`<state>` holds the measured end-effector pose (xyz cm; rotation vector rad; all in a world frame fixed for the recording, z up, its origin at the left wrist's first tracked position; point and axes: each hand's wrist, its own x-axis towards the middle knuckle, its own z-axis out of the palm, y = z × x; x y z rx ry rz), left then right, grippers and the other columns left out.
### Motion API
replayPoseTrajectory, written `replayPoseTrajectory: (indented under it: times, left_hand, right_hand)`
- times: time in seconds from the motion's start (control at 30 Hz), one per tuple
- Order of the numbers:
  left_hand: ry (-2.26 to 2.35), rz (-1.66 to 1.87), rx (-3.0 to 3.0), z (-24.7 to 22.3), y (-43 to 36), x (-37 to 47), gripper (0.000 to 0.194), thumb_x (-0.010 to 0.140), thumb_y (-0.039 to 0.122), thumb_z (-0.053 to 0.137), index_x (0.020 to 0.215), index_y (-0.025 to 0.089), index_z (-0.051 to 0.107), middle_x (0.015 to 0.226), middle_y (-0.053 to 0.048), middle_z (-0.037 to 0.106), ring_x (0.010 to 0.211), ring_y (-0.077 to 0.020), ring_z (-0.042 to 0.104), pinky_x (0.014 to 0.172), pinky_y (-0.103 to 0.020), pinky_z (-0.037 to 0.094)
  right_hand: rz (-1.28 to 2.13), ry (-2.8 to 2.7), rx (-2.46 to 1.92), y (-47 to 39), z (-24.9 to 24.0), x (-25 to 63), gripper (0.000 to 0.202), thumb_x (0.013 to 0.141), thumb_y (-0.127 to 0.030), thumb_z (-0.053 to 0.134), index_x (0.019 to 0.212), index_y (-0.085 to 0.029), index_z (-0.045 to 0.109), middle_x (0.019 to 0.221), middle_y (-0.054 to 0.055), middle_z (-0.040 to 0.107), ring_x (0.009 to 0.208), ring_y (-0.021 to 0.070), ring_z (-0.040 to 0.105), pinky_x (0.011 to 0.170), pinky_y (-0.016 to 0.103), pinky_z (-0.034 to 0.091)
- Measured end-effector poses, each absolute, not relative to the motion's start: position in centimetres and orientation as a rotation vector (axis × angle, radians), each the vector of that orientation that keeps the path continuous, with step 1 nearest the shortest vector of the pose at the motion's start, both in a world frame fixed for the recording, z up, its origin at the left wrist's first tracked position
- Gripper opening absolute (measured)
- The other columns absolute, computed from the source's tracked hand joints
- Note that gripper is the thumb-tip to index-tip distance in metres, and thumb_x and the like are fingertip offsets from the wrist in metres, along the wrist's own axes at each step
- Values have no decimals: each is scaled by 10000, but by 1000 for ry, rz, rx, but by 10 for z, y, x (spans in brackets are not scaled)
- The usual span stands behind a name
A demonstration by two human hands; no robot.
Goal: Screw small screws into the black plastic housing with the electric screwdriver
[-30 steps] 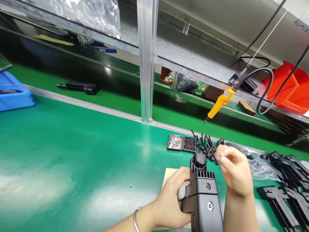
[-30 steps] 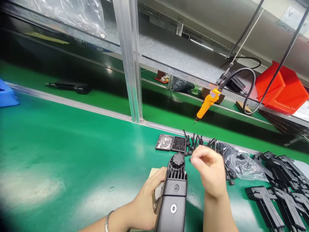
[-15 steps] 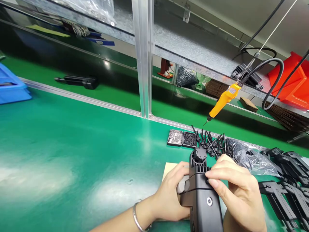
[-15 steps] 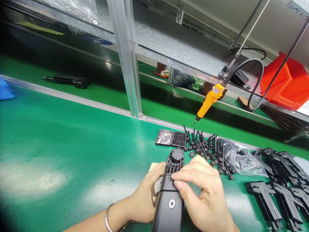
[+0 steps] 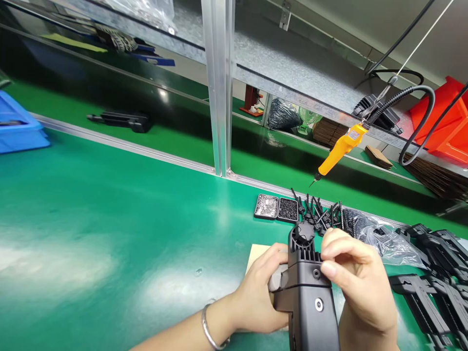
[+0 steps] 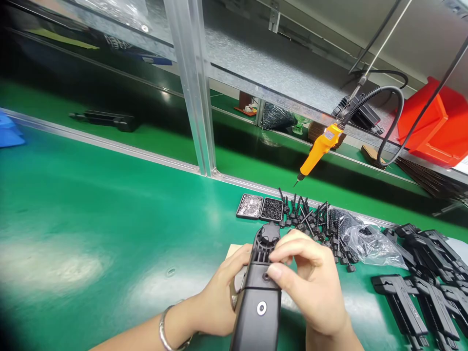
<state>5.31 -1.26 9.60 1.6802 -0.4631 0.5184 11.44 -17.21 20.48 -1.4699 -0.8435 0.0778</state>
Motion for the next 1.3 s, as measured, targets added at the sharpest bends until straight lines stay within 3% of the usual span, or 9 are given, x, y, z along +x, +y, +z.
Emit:
replayPoseTrajectory:
  times: [0.1, 0.3, 0.4, 0.57, 0.77, 0.87, 0.97, 1.07, 1.3]
  left_hand:
    - [-464, 539, 1674, 98, -14, 53, 580, 617, 172, 752, 1145, 257, 529, 1009, -59, 597, 891, -266, 584, 762, -412, 518]
    - [-458, 562, 1666, 99, -14, 52, 524, 631, 158, 729, 1105, 239, 523, 1014, -57, 595, 893, -252, 575, 763, -389, 499]
    - [-458, 529, 1655, 98, -15, 52, 558, 597, 188, 750, 1112, 219, 536, 1037, -66, 605, 922, -265, 579, 800, -400, 495]
    - [-445, 566, 1675, 98, -15, 52, 554, 596, 203, 765, 1106, 208, 548, 1013, -72, 605, 903, -263, 585, 784, -386, 502]
    - [-451, 601, 1662, 98, -15, 50, 543, 597, 169, 732, 1099, 227, 535, 1006, -56, 592, 895, -245, 586, 778, -367, 511]
    - [-437, 601, 1665, 100, -16, 50, 503, 612, 189, 744, 1063, 230, 525, 971, -44, 580, 865, -232, 574, 743, -347, 501]
    - [-445, 609, 1666, 102, -16, 51, 508, 627, 198, 749, 1076, 237, 514, 978, -37, 588, 870, -231, 571, 752, -348, 497]
    - [-446, 587, 1665, 103, -16, 51, 517, 625, 175, 734, 1091, 235, 520, 1013, -45, 595, 905, -242, 579, 788, -371, 501]
    - [-455, 547, 1633, 99, -14, 52, 547, 596, 172, 740, 1103, 228, 544, 1019, -54, 603, 930, -261, 603, 817, -394, 503]
  right_hand:
    - [-74, -700, -1498, -168, 192, 135, 25, 836, -234, 723, 831, -229, 747, 804, 34, 644, 747, 162, 597, 630, 275, 492]
    - [-188, -620, -1736, -146, 166, 185, 126, 802, -308, 724, 810, -187, 759, 771, 49, 690, 696, 173, 601, 616, 295, 495]
    - [-237, -743, -1668, -151, 170, 176, 129, 854, -313, 687, 800, -235, 775, 799, 42, 667, 761, 190, 596, 647, 317, 473]
    - [-619, -1096, -1460, -172, 183, 123, 371, 999, -485, 455, 1073, -305, 771, 881, 74, 588, 806, 234, 512, 676, 389, 404]
    - [-727, -1188, -1614, -178, 179, 103, 415, 1004, -514, 414, 1107, -299, 754, 875, 89, 618, 785, 253, 533, 662, 412, 415]
    - [-872, -974, -1484, -173, 175, 125, 319, 1015, -406, 448, 1062, -308, 747, 824, 48, 594, 760, 217, 531, 646, 370, 394]
    - [-758, -819, -1750, -157, 162, 167, 221, 972, -281, 535, 907, -216, 736, 805, 41, 635, 759, 196, 583, 669, 342, 441]
    - [-476, -839, -2123, -129, 138, 212, 264, 927, -338, 587, 768, -172, 717, 768, 50, 682, 733, 191, 621, 676, 330, 499]
    - [-77, -918, -2575, -86, 90, 247, 201, 972, -340, 602, 937, -149, 656, 973, 41, 670, 900, 171, 649, 821, 354, 554]
